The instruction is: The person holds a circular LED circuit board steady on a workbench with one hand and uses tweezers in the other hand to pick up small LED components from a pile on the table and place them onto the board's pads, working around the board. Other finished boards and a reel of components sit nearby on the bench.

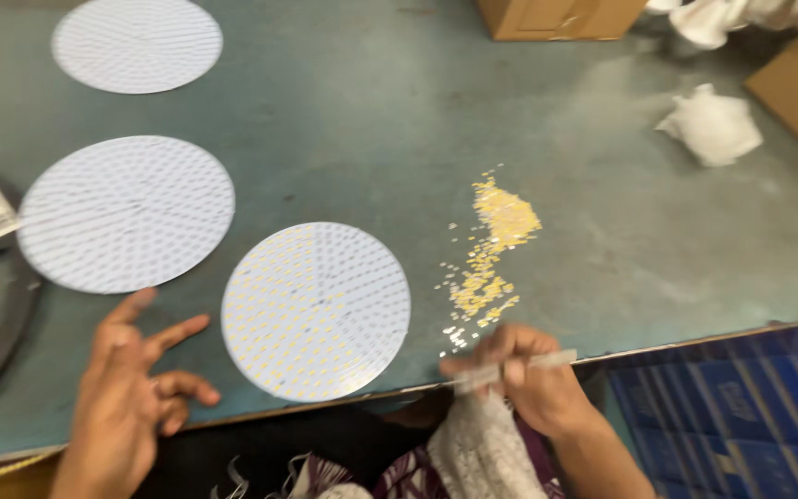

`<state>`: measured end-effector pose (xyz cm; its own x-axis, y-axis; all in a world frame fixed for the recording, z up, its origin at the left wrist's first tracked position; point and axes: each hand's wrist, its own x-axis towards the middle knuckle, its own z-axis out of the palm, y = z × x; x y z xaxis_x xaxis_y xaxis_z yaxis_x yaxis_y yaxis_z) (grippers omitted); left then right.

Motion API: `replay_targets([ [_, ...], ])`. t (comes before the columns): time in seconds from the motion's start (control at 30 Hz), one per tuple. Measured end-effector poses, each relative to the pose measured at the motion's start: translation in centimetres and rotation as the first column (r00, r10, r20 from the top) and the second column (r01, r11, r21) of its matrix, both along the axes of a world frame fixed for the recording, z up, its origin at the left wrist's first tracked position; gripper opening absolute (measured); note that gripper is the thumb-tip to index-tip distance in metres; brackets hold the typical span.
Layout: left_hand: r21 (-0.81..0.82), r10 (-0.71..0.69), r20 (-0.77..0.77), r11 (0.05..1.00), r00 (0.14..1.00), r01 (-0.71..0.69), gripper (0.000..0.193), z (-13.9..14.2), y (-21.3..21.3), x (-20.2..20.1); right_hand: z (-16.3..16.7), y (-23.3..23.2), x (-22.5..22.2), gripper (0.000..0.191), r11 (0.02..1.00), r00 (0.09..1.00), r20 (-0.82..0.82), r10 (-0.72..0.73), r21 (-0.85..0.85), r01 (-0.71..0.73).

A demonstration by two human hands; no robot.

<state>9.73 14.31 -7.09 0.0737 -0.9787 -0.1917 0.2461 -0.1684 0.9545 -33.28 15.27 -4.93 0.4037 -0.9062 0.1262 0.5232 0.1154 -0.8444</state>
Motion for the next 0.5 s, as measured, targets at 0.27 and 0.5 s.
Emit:
replay_targets([
  [0.27,-0.016,0.042,0.036,0.999,0.998,-0.042,0.064,-2.3,-1.2,-0.5,-2.2,-4.3,-1.1,0.017,0.956,0.894,-0.393,0.215,-0.102,-0.274],
  [0.5,-0.012,0.070,0.106,0.998,0.992,-0.069,0.062,-3.2,-2.0,-0.8,-0.5,-13.1,-0.9,0.017,0.959,0.850,-0.443,-0.284,-0.157,0.238],
])
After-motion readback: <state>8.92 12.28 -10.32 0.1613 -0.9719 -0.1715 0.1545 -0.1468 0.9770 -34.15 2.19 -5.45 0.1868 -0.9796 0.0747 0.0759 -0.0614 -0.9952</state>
